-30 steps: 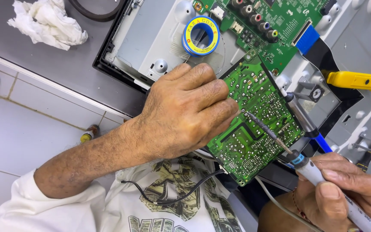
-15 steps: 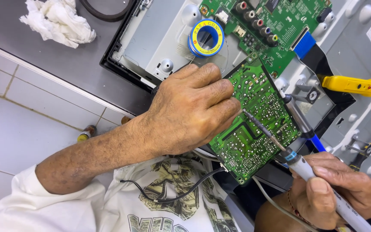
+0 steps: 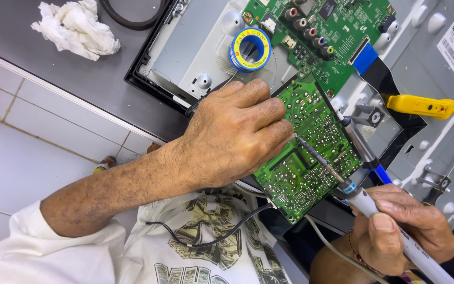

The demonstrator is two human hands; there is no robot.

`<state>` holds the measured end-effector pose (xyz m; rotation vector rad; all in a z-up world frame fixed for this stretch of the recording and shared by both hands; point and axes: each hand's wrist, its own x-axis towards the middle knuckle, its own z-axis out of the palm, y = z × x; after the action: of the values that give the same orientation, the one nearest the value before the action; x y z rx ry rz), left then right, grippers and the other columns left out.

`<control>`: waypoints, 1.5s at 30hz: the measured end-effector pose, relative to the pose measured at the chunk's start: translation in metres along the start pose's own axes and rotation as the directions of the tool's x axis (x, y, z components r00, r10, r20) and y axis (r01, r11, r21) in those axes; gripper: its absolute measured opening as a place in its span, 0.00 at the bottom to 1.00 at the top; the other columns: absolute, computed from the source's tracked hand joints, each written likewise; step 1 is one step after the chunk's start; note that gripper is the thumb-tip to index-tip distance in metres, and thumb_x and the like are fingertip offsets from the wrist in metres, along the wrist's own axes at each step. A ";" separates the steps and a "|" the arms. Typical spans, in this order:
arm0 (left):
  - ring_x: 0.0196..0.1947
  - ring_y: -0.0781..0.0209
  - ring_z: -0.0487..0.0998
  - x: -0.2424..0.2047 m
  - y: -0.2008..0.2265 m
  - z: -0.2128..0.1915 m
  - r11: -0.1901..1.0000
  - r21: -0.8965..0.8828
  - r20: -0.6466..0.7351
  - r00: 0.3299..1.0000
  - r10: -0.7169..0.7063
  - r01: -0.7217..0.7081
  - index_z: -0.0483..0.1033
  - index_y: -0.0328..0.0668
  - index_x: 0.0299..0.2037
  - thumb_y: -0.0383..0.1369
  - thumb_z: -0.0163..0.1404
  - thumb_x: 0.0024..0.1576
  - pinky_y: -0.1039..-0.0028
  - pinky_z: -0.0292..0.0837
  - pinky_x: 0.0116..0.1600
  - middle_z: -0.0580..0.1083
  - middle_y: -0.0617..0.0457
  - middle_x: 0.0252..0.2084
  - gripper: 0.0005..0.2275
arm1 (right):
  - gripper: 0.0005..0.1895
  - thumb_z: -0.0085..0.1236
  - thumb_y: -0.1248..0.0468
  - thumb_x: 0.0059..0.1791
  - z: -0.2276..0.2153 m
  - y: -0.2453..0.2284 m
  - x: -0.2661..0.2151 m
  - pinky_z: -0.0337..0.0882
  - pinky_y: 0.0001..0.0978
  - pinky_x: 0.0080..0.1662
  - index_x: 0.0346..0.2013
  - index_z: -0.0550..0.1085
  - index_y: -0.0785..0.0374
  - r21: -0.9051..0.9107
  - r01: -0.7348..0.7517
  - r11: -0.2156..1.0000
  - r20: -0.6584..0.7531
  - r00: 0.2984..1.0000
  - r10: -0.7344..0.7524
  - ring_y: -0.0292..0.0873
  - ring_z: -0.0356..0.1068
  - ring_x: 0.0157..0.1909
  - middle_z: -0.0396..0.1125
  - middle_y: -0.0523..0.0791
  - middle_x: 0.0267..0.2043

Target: The person uses a soldering iron to work on a green circuit board, then flips it over to inspect the other side. They also handle a yellow circuit board, turning it over to view both sides before returning to the green board to continue soldering.

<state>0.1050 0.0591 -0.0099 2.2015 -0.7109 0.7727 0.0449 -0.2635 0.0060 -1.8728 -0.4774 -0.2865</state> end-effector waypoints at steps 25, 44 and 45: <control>0.28 0.56 0.61 0.000 0.000 0.001 1.000 0.000 0.014 1.000 0.003 -0.003 0.64 0.42 0.24 0.27 0.49 0.65 0.67 0.54 0.30 0.60 0.54 0.25 0.14 | 0.20 0.45 0.61 0.50 -0.080 0.016 0.021 0.79 0.45 0.55 0.55 0.69 0.63 0.001 -0.168 0.986 0.608 0.783 0.133 0.52 0.78 0.51 0.72 0.56 0.49; 0.28 0.56 0.62 0.000 0.001 0.002 1.000 0.013 0.021 1.000 -0.001 0.001 0.64 0.42 0.24 0.28 0.51 0.65 0.67 0.54 0.30 0.61 0.55 0.25 0.15 | 0.18 0.46 0.61 0.47 -0.040 0.005 0.007 0.79 0.43 0.47 0.49 0.70 0.66 0.015 -0.082 0.997 0.392 0.918 0.069 0.52 0.78 0.43 0.71 0.57 0.42; 0.28 0.56 0.61 0.000 0.001 0.002 1.000 0.013 0.019 1.000 -0.002 0.001 0.64 0.42 0.24 0.27 0.50 0.65 0.67 0.54 0.29 0.61 0.55 0.25 0.15 | 0.16 0.48 0.63 0.46 -0.027 0.001 0.004 0.79 0.42 0.42 0.45 0.70 0.69 -0.002 -0.031 1.000 0.238 0.971 0.030 0.52 0.76 0.38 0.70 0.58 0.38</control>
<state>0.1051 0.0569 -0.0107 2.2240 -0.7153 0.7586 0.0502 -0.2880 0.0161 -1.9208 -0.6099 -0.0399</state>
